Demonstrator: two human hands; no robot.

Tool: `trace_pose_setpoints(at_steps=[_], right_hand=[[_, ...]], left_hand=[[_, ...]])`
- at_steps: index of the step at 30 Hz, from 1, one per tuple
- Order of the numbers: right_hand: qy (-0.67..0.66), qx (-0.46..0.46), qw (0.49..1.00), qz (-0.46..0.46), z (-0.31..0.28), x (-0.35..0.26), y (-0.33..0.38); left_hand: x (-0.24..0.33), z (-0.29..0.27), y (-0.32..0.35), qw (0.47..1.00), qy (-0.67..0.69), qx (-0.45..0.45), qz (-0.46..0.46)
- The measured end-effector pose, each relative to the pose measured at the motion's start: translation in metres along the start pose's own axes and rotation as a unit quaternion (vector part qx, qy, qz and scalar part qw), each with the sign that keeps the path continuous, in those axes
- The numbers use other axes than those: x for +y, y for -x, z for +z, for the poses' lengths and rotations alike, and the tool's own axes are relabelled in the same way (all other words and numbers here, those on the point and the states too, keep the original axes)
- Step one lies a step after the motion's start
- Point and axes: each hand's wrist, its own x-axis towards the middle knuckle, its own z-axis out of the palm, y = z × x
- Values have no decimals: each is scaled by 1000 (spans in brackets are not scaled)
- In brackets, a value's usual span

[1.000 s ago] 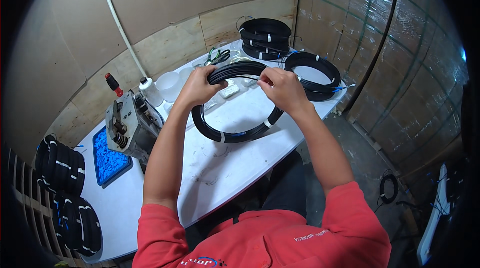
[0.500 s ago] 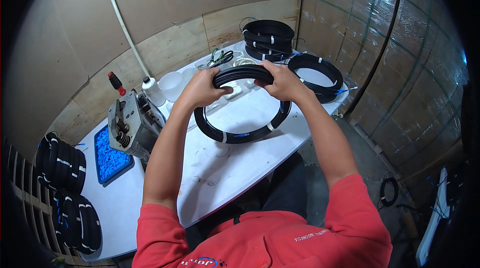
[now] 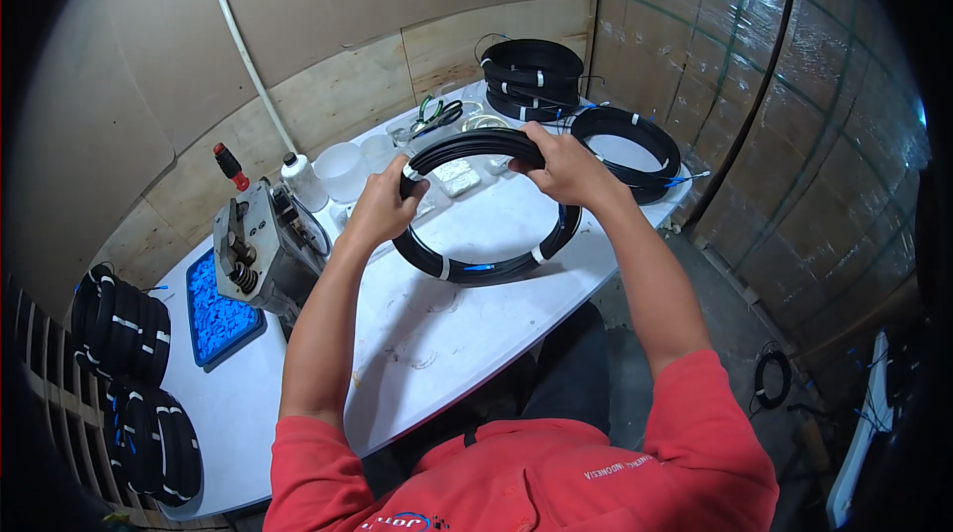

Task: Bundling a coil of black wires using white tape and plastic ties, then placing it onto a stack.

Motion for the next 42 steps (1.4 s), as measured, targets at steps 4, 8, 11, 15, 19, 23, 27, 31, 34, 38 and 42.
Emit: trace_pose_setpoints(at_steps=[4, 8, 11, 15, 19, 23, 27, 31, 34, 38, 42], right_hand=[[13, -10, 1000, 7, -5, -12, -1], [50, -13, 998, -20, -3, -20, -10], [81, -22, 995, -50, 2, -31, -18], [12, -31, 995, -93, -5, -29, -18], [-59, -32, 997, -44, -11, -1, -2], [-93, -62, 993, 39, -2, 0, 10], [-121, -14, 992, 37, 2, 0, 17], [-77, -2, 997, 7, -6, -5, 13], [-20, 6, 1000, -8, -11, -6, 4], [73, 136, 980, -124, 0, -14, -2], [26, 27, 995, -89, -8, -13, -2]], left_hand=[[-3, 2, 1, 1000, 24, -5, -19], [15, -2, -1, 991, -19, 83, 104], [58, -8, -13, 984, -19, 66, 161], [70, -10, -25, 984, -113, -9, 138], [63, -12, -29, 989, -96, -22, 109], [67, -22, -29, 989, -94, -70, 87], [69, -24, -33, 988, -86, -110, 67], [61, -14, -31, 984, -97, -40, 143], [57, 7, -30, 964, -44, 98, 243], [58, 17, -35, 973, -125, 98, 166], [69, 13, -38, 983, -108, 49, 139]])
